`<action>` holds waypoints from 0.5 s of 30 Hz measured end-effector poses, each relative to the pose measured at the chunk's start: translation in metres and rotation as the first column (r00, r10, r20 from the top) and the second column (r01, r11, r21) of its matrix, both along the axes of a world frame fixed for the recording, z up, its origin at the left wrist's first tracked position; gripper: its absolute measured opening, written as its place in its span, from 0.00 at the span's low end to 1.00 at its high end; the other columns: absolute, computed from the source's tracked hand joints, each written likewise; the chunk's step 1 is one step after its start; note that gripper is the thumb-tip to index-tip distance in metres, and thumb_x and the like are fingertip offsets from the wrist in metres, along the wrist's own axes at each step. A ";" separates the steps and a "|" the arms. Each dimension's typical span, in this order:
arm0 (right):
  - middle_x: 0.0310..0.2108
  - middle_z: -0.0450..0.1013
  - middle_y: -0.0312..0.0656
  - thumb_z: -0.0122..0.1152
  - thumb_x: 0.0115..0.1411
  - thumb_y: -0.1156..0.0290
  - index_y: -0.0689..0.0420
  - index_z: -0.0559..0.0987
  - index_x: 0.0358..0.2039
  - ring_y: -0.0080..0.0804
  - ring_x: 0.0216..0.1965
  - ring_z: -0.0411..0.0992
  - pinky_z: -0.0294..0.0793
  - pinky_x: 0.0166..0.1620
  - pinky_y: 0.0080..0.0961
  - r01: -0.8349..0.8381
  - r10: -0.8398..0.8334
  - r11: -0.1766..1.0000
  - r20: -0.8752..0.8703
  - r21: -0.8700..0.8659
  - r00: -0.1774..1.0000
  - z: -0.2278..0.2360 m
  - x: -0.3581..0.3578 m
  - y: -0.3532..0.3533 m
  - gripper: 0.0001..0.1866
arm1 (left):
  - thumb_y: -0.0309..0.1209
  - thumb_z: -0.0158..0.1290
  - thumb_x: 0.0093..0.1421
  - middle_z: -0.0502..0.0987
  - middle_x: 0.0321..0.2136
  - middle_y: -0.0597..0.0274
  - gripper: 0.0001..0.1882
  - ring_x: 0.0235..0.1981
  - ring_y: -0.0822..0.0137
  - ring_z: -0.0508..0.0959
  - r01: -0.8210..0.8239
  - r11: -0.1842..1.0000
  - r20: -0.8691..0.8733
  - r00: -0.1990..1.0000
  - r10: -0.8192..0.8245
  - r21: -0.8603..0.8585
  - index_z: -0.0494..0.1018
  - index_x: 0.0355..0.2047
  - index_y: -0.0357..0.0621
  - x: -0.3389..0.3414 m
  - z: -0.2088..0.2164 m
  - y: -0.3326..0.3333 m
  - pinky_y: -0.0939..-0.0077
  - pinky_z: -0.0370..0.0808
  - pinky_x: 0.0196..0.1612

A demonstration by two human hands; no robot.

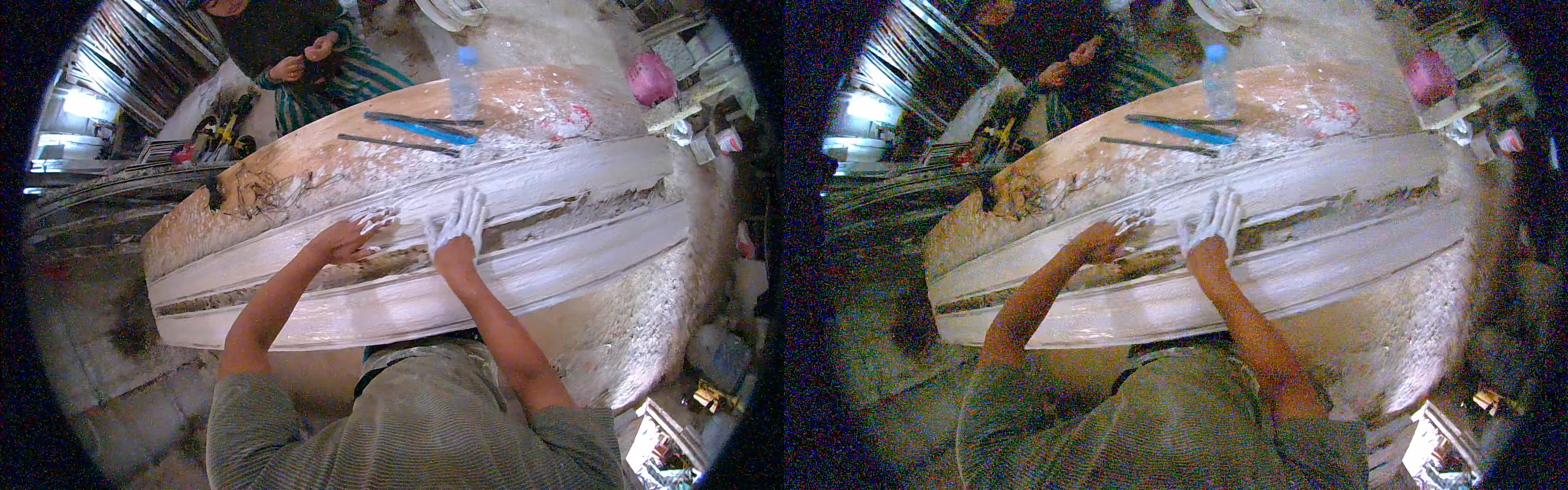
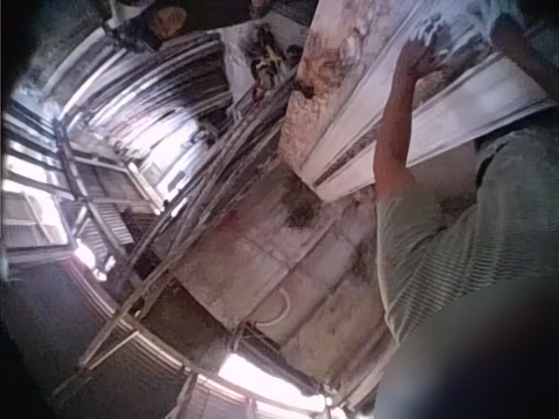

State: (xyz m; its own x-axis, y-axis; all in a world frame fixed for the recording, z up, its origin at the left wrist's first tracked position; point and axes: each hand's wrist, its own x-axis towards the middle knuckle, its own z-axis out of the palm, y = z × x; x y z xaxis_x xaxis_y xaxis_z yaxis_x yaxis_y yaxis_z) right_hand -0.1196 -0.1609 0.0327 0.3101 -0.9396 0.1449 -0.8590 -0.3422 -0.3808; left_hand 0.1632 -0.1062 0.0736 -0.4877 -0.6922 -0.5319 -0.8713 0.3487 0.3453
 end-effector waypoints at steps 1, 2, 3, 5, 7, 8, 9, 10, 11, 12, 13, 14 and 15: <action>0.74 0.44 0.68 0.57 0.65 0.47 0.75 0.56 0.70 0.66 0.76 0.39 0.35 0.76 0.57 -0.025 0.025 0.999 0.027 0.021 0.999 0.003 0.025 0.017 0.48 | 0.45 0.50 0.68 0.53 0.73 0.45 0.41 0.53 0.35 0.75 0.014 0.988 -0.060 0.998 -0.023 -0.151 0.46 0.76 0.51 0.018 0.000 0.017 0.45 0.76 0.53; 0.75 0.44 0.67 0.56 0.65 0.46 0.74 0.56 0.71 0.65 0.76 0.39 0.35 0.76 0.56 -0.045 0.045 0.999 0.016 0.012 0.999 0.006 0.051 0.034 0.48 | 0.45 0.50 0.69 0.53 0.73 0.45 0.40 0.52 0.35 0.76 0.008 0.972 -0.073 0.997 -0.026 -0.234 0.46 0.76 0.52 0.036 -0.004 0.030 0.45 0.76 0.54; 0.75 0.44 0.66 0.55 0.66 0.44 0.73 0.56 0.71 0.65 0.76 0.39 0.35 0.76 0.56 -0.083 0.084 0.996 -0.006 0.043 0.996 0.011 0.077 0.054 0.48 | 0.43 0.50 0.69 0.54 0.73 0.45 0.41 0.57 0.36 0.73 -0.102 0.992 0.041 0.994 0.099 0.068 0.45 0.76 0.52 0.059 -0.007 0.045 0.46 0.75 0.57; 0.75 0.45 0.65 0.54 0.66 0.42 0.71 0.57 0.71 0.64 0.76 0.39 0.34 0.76 0.56 -0.189 0.196 0.975 -0.052 0.116 0.979 0.018 0.133 0.090 0.49 | 0.46 0.53 0.67 0.60 0.68 0.40 0.38 0.59 0.36 0.72 -0.142 0.989 -0.059 0.989 0.139 -0.051 0.54 0.72 0.47 0.099 -0.016 0.084 0.47 0.75 0.57; 0.75 0.46 0.64 0.52 0.66 0.40 0.69 0.57 0.72 0.63 0.76 0.40 0.33 0.76 0.55 -0.290 0.323 0.921 -0.095 0.259 0.942 0.025 0.186 0.125 0.49 | 0.48 0.56 0.66 0.62 0.68 0.41 0.38 0.60 0.37 0.71 -0.103 0.970 -0.171 0.983 0.065 -0.219 0.58 0.70 0.46 0.146 -0.022 0.120 0.48 0.76 0.57; 0.75 0.46 0.63 0.52 0.67 0.39 0.68 0.57 0.72 0.62 0.76 0.41 0.33 0.76 0.54 -0.358 0.383 0.896 -0.049 0.263 0.923 0.026 0.211 0.140 0.48 | 0.48 0.58 0.65 0.61 0.69 0.43 0.39 0.61 0.37 0.71 -0.093 0.959 -0.177 0.983 0.046 -0.268 0.58 0.70 0.47 0.169 -0.022 0.137 0.48 0.76 0.57; 0.75 0.46 0.62 0.51 0.67 0.39 0.67 0.57 0.72 0.61 0.76 0.41 0.33 0.76 0.54 -0.420 0.440 0.863 -0.011 0.283 0.898 0.025 0.232 0.155 0.48 | 0.49 0.58 0.64 0.61 0.70 0.44 0.40 0.61 0.37 0.71 -0.083 0.954 -0.175 0.984 0.033 -0.288 0.58 0.70 0.47 0.189 -0.020 0.155 0.48 0.76 0.57; 0.75 0.46 0.62 0.51 0.67 0.38 0.67 0.56 0.73 0.60 0.77 0.40 0.32 0.76 0.53 -0.475 0.489 0.828 0.030 0.300 0.872 0.023 0.251 0.168 0.49 | 0.49 0.59 0.64 0.60 0.70 0.45 0.40 0.61 0.38 0.71 -0.069 0.957 -0.153 0.988 0.026 -0.281 0.58 0.70 0.47 0.205 -0.017 0.170 0.49 0.76 0.57; 0.75 0.46 0.61 0.51 0.67 0.38 0.67 0.55 0.73 0.59 0.77 0.39 0.32 0.76 0.53 -0.523 0.530 0.799 0.062 0.296 0.846 0.018 0.267 0.179 0.49 | 0.48 0.57 0.65 0.58 0.71 0.45 0.41 0.64 0.38 0.68 -0.098 0.970 -0.118 0.990 0.073 -0.221 0.55 0.72 0.48 0.223 -0.012 0.184 0.49 0.74 0.60; 0.76 0.45 0.61 0.51 0.67 0.38 0.67 0.54 0.73 0.59 0.77 0.39 0.31 0.77 0.52 -0.569 0.569 0.769 0.094 0.292 0.817 0.011 0.283 0.188 0.50 | 0.47 0.56 0.66 0.56 0.72 0.44 0.42 0.66 0.39 0.65 -0.129 0.983 -0.056 0.991 0.122 -0.132 0.52 0.74 0.49 0.239 -0.005 0.197 0.49 0.71 0.63; 0.72 0.52 0.61 0.52 0.66 0.40 0.66 0.61 0.69 0.59 0.75 0.46 0.38 0.75 0.55 -0.534 0.519 0.829 0.126 0.166 0.845 0.003 0.297 0.196 0.45 | 0.45 0.54 0.67 0.55 0.73 0.43 0.43 0.69 0.39 0.63 -0.163 0.986 0.011 0.987 0.163 -0.040 0.48 0.75 0.49 0.252 0.002 0.208 0.49 0.69 0.66; 0.69 0.60 0.60 0.53 0.66 0.42 0.66 0.68 0.65 0.59 0.72 0.53 0.45 0.73 0.57 -0.480 0.468 0.876 0.162 0.040 0.869 -0.008 0.309 0.200 0.41 | 0.46 0.54 0.67 0.55 0.73 0.43 0.42 0.69 0.40 0.62 -0.183 0.982 0.039 0.982 0.184 -0.037 0.49 0.75 0.49 0.260 0.007 0.215 0.49 0.69 0.66; 0.66 0.67 0.60 0.54 0.65 0.43 0.65 0.75 0.61 0.59 0.70 0.60 0.53 0.71 0.59 -0.401 0.431 0.901 0.219 -0.167 0.875 -0.019 0.321 0.204 0.37 | 0.46 0.54 0.67 0.55 0.72 0.43 0.42 0.69 0.40 0.62 -0.200 0.979 0.065 0.977 0.202 -0.033 0.49 0.75 0.50 0.266 0.011 0.219 0.49 0.69 0.66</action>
State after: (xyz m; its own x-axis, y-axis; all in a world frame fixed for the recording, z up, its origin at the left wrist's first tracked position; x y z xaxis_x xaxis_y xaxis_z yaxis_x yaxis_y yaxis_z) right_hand 0.2013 0.0432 0.0133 0.6094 -0.7041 0.3644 -0.5120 -0.7005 -0.4972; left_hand 0.4296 0.1132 0.0843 -0.3005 -0.7866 -0.5393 -0.9457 0.1722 0.2757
